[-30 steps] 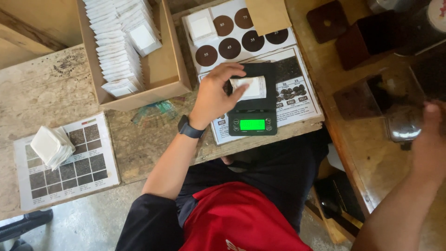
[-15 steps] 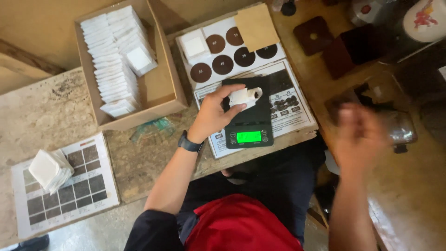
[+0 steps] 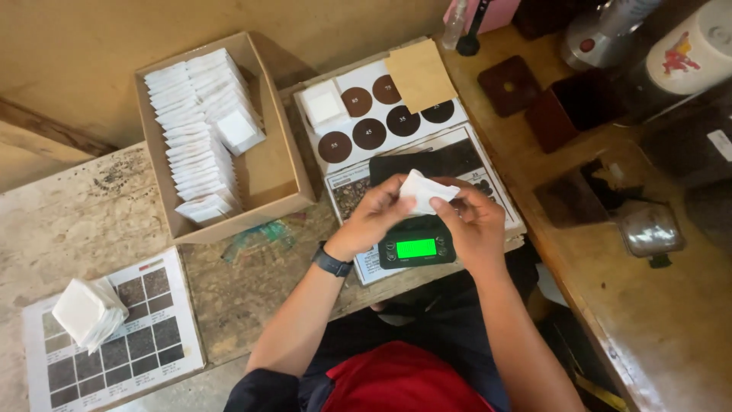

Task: Filling and weighing individual coffee filters with ground coffee at a production workbench.

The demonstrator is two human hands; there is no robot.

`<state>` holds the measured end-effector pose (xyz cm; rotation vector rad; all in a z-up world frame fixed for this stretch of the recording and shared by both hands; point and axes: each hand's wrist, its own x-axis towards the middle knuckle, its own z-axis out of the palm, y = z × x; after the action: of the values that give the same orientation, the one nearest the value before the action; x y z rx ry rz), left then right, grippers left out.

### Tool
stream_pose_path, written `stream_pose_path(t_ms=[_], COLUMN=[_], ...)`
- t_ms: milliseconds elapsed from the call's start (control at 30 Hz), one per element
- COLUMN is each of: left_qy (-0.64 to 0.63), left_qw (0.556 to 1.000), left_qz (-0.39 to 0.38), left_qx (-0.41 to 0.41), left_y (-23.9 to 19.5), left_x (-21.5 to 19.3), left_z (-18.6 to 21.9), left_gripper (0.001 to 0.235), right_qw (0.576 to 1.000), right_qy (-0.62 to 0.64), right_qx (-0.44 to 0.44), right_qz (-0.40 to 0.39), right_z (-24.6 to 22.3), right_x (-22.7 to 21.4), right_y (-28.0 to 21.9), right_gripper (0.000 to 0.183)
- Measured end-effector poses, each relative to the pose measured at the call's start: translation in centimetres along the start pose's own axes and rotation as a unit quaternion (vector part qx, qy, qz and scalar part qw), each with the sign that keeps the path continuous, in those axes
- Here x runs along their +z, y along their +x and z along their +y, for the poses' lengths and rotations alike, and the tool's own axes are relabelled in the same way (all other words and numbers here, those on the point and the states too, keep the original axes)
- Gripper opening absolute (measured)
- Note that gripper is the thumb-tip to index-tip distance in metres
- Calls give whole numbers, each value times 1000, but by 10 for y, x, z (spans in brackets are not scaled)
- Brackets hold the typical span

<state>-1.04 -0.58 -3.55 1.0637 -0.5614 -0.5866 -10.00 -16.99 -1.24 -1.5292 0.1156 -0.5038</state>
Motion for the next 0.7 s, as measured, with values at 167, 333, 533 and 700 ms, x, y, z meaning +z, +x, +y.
stream_pose_path(t_ms=[167, 333, 533, 700], left_qy=[70, 49, 58, 95], left_qw=[994, 990, 992, 987], left_qz=[79, 127, 115, 127], left_qx=[24, 22, 13, 23], left_y=[-3, 0, -1, -5], left_x=[14, 10, 14, 5], left_z=[4, 15, 29, 15], left_gripper=[51, 38, 25, 21], right_qw=[998, 999, 994, 993], right_qy=[-13, -44, -105, -117], right_qx=[23, 17, 18, 13], right_qz=[59, -2, -9, -6], right_z=[4, -9, -12, -12], right_x=[2, 2, -1, 1], right_y=[-2, 3, 3, 0], right_gripper=[21, 35, 19, 17])
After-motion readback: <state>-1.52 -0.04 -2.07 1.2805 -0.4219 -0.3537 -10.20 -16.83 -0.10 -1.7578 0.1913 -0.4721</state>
